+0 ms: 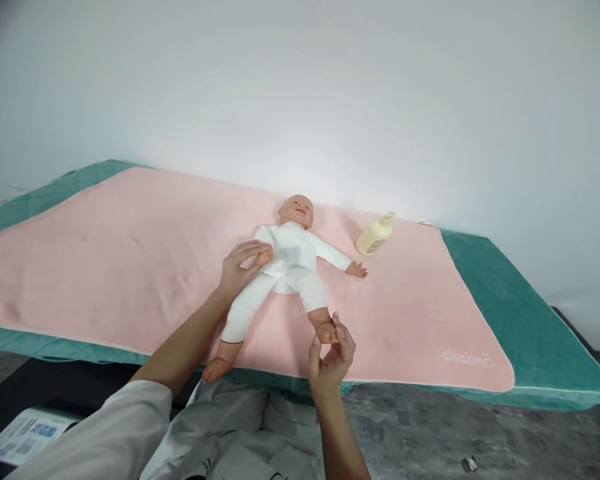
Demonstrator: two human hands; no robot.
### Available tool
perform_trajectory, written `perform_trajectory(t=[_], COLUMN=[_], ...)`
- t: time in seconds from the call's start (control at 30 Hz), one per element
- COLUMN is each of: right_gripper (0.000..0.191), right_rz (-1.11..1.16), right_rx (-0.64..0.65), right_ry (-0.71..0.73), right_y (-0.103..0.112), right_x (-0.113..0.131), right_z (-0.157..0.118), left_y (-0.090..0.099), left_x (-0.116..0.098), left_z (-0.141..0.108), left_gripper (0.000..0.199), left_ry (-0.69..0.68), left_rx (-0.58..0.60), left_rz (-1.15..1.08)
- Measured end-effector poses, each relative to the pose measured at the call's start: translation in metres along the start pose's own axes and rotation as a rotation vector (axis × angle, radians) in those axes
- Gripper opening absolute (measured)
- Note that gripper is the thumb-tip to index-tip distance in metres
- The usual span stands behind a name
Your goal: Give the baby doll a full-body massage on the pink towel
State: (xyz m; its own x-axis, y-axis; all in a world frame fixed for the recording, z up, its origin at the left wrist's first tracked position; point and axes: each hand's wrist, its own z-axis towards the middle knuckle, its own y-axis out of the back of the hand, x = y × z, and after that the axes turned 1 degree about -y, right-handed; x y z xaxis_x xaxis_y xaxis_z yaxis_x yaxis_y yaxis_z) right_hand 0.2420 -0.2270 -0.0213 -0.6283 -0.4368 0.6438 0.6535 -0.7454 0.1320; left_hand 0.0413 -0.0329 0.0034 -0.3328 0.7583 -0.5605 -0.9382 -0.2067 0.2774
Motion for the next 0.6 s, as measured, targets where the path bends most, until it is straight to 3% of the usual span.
perform_trajectory(t=[0.2,0.6], right_gripper=[0.052,0.047], right_rz=[0.041,0.266], right_rx=[0.033,0.165], right_ry=[0.017,-0.208], right_y=[-0.029,-0.07], right_x=[0.001,-0.008], right_z=[0.028,0.065], left_y=[0.0,0.002], left_x=[0.008,0.007], left_z=[0.0,0.001], left_gripper=[0.023,0.022], left_ry=[-0.109,-0.243], left_rx=[0.137,0.266], left_rz=[0.071,0.176])
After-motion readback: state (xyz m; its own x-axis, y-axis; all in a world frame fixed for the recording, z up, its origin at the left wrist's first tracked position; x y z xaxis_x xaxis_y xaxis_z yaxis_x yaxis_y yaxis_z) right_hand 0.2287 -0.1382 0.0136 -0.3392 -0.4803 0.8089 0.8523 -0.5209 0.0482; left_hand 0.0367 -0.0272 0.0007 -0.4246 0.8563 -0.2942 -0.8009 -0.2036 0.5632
